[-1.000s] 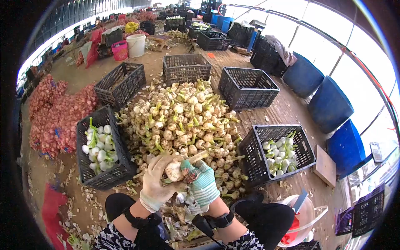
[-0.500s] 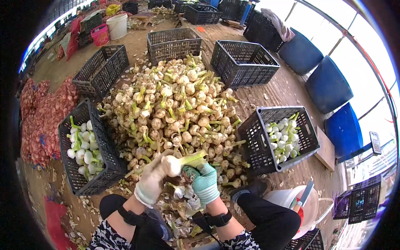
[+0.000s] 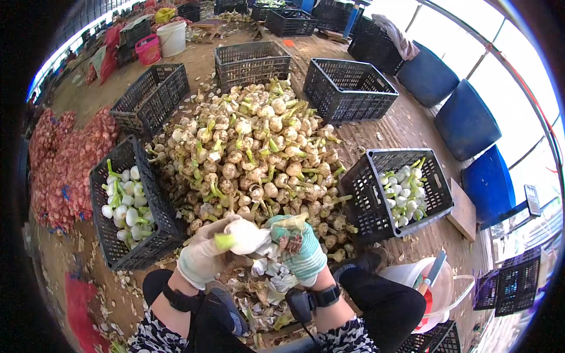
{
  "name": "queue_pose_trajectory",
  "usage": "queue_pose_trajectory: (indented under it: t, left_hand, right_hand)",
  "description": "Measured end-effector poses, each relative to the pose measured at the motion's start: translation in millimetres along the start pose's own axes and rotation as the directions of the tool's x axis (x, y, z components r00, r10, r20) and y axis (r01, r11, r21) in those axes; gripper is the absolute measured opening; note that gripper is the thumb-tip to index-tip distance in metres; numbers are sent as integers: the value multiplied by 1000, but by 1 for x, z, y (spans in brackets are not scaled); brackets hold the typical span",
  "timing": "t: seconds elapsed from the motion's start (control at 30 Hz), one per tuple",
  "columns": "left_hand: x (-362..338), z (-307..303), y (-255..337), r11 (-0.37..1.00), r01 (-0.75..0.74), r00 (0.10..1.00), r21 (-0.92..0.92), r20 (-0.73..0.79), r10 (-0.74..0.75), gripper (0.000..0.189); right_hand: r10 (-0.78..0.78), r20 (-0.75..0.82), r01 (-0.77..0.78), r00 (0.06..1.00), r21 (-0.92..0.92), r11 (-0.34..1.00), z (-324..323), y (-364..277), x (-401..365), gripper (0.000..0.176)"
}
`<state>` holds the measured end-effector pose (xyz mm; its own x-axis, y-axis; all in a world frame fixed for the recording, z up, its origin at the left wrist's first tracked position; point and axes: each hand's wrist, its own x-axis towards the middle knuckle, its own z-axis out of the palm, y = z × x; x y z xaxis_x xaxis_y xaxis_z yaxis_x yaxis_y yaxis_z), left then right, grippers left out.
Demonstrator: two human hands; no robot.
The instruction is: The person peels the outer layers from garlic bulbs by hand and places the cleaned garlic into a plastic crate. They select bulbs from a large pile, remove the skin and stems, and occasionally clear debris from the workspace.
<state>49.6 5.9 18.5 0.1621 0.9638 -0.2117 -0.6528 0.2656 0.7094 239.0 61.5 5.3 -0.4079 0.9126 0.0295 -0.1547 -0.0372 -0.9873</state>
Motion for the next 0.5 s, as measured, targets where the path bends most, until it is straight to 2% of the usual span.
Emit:
queue_pose_trajectory:
  t: [0.03,0.07,0.1,0.13,0.2,0.27,0.3,0.33,0.37,0.4,0.43,0.47,0.5]
  left_hand:
    - [2,0,2,998,-20,1000,58,-18,21,70]
    - [3,1,2,993,-31,999,112,-41,36,72]
    - [5,9,0,942,-183,973,280,-85,214,76]
    - [5,9,-3,942,-181,974,282,-83,212,76]
    - [6,2,-11,808,-243,959,537,8,284,80]
    - [5,-6,-13,800,-261,960,540,55,276,81]
    - [2,-2,-11,890,-179,981,420,12,192,81]
    - [2,1,-9,952,-100,994,289,-17,110,82]
    - [3,0,-9,955,-56,998,290,-22,65,80]
    - [6,1,-10,956,-47,998,289,-25,57,80]
    - [7,2,-12,943,-14,1000,332,-10,19,77]
    - [9,4,-12,926,3,1000,376,10,-7,74]
    - [12,7,-11,871,-8,1000,490,13,2,68]
  right_hand:
    - [-3,-1,3,1000,0,1000,-2,0,-1,20]
    - [80,4,-80,997,59,995,-3,1,-4,20]
    - [162,13,-162,987,119,980,0,-1,-5,20]
    - [-62,47,67,997,-139,988,5,2,-2,24]
    - [-14,10,15,1000,-60,998,14,-7,-9,26]
    - [38,-146,-36,989,15,999,-29,32,12,14]
    - [58,-283,-134,957,-256,957,-55,55,26,17]
    - [179,-31,-170,983,-497,851,-113,111,36,21]
    - [222,112,-69,969,-738,671,-95,86,30,28]
    - [312,223,67,923,-894,443,-66,52,16,36]
    - [314,190,-38,930,-801,597,-54,36,12,63]
    - [424,93,-386,901,-277,880,-44,20,15,63]
    - [317,161,-279,935,-222,934,-42,10,19,55]
